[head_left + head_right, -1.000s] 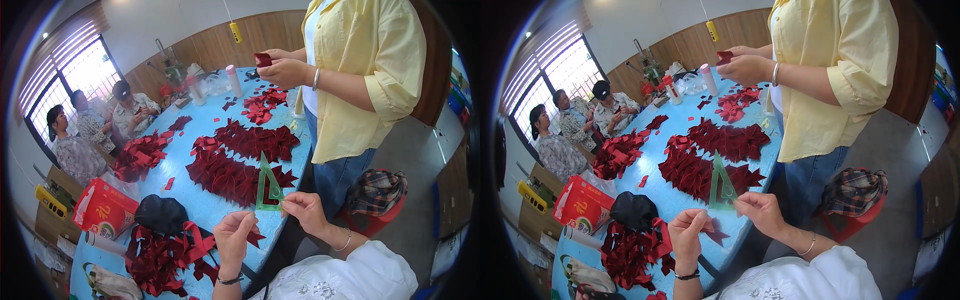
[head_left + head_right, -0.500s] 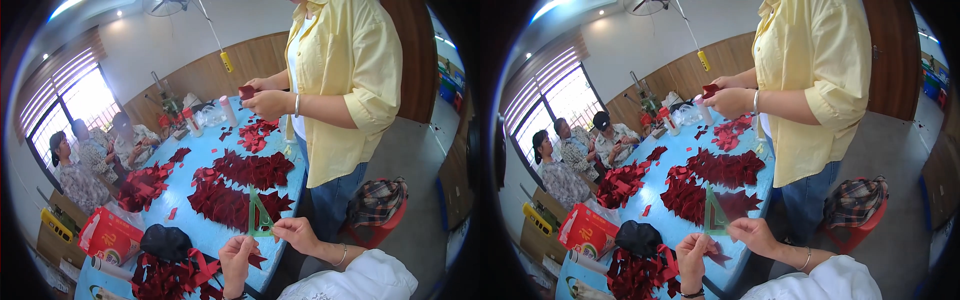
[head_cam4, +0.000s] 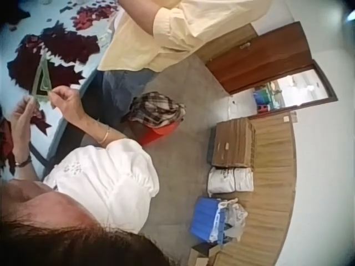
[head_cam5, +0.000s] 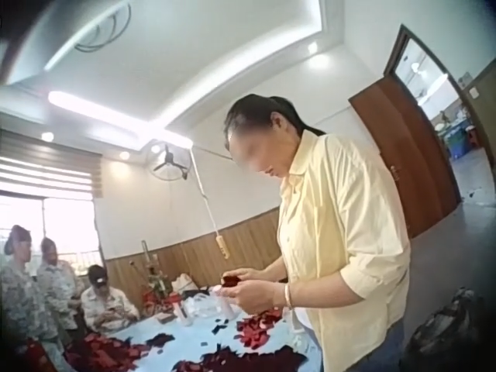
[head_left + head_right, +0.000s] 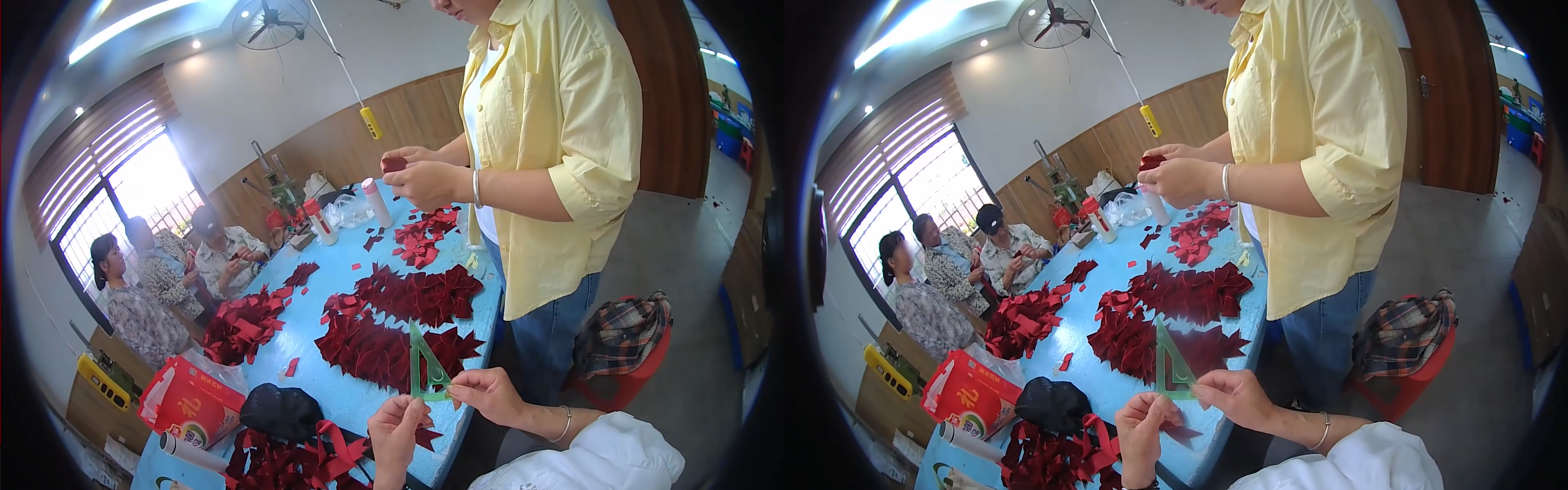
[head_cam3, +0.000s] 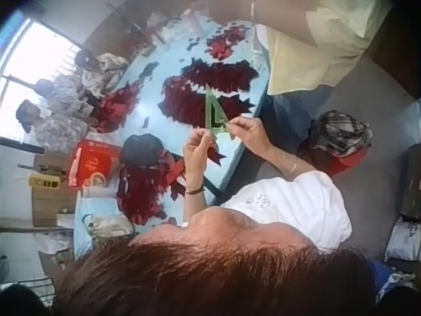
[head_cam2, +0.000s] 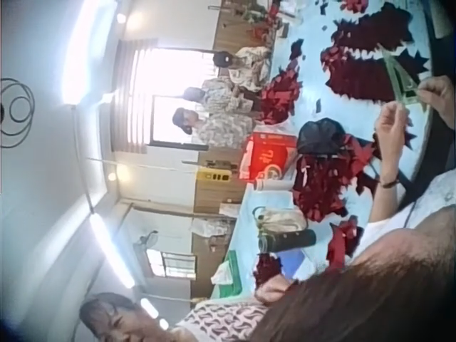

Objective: Assemble decorative red bows from fabric strips using a green plastic template.

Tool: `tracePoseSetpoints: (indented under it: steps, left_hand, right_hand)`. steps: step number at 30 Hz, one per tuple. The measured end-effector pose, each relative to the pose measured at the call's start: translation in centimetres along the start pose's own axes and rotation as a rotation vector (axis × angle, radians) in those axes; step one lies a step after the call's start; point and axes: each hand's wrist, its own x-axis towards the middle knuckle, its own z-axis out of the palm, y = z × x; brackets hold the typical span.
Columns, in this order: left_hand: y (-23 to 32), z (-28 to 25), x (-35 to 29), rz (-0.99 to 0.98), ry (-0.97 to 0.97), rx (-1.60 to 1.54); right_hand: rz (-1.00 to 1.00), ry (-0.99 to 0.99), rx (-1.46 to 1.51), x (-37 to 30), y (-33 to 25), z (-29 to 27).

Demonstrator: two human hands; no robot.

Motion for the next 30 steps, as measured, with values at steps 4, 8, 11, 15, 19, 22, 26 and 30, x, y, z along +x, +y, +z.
tracePoseSetpoints:
  steps: [4, 8, 11, 15, 19, 22, 26, 30]
  left_hand:
    - [0.2, 0.1, -0.2, 0.002, -0.014, 0.017]
    - [-0.2, 0.5, -0.1, 0.047, 0.033, 0.045]
    - [-0.3, 0.6, -0.1, 0.059, 0.039, 0.047]
    - [-0.4, 0.7, -0.1, 0.076, 0.049, 0.052]
    - [-0.5, 0.5, 0.0, 0.076, 0.055, 0.060]
    - [-0.8, 0.3, 0.1, 0.057, 0.042, 0.060]
    - [-1.1, 0.2, 0.3, 0.021, 0.008, 0.091]
    - [-1.0, 0.3, 0.4, 0.017, 0.008, 0.137]
  right_hand:
    - [-0.037, -0.005, -0.015, 0.1, 0.0, -0.2]
    - [-0.075, 0.009, -0.042, -0.1, 0.2, -0.4]
    - [-0.041, 0.024, 0.003, -0.1, 0.5, -0.3]
    - [0.018, 0.002, 0.080, -0.2, 0.7, -0.4]
    - [0.042, -0.040, 0.118, -0.4, 1.1, -0.3]
    - [0.052, -0.048, 0.135, -0.2, 1.5, -0.5]
    - [0.070, -0.022, 0.162, -0.1, 1.8, -0.9]
    - [0.070, -0.004, 0.138, 0.0, 1.9, -0.9]
